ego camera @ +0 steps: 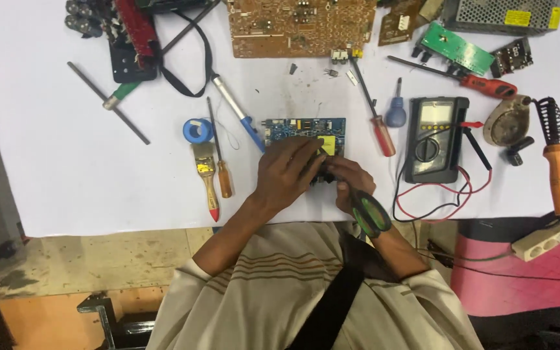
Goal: Repairing a circuit board by inspecting and manipulating components with a screwdriver and probe on a workbench.
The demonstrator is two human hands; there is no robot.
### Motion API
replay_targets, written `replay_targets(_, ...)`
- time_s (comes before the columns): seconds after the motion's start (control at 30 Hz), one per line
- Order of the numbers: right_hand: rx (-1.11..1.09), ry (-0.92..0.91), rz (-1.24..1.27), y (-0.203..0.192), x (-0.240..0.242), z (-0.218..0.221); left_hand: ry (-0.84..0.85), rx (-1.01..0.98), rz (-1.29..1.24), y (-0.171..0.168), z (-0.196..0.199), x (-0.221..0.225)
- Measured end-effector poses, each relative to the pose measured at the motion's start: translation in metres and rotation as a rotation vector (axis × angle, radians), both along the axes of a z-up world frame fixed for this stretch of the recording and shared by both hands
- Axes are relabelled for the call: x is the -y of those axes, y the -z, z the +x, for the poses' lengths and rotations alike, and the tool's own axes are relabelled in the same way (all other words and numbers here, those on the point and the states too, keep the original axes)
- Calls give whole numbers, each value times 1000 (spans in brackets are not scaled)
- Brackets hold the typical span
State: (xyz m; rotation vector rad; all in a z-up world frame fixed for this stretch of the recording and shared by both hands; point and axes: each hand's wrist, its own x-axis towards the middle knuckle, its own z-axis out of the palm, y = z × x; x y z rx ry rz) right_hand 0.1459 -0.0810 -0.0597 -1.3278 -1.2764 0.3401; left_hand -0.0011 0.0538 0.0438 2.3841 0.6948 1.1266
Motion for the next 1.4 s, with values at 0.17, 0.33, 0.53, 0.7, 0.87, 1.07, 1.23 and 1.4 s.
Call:
replay_targets(0.17, 37, 3, -34, -10, -21, -21, 157, 148, 4, 18, -5, 22)
replay_targets(0.33, -89, -181, -30, -59, -48, -23, 228, 143, -56, 47, -22, 42)
replay_targets(0.53, 58, -73, -211, -22, -42, -31, 47, 231, -87, 50, -31, 40)
replay_targets(0.7, 73, -400, -641, -85, -48, -32, 215, 271, -384, 57, -38, 46)
replay_targets(0.87, 208, -435, -640, -87, -50, -36, 173, 348, -462, 83, -48, 53)
replay_targets(1.07, 701, -220, -353, -25, -48, -44, 53, 498, -522, 87, -50, 47)
replay_targets(1.23, 861, -151, -168, -38, -47, -42, -7, 586, -240, 80, -43, 31)
replay_targets(1.4, 484, -121, -352, -50, -47, -4, -225, 507, -282, 82, -39, 33)
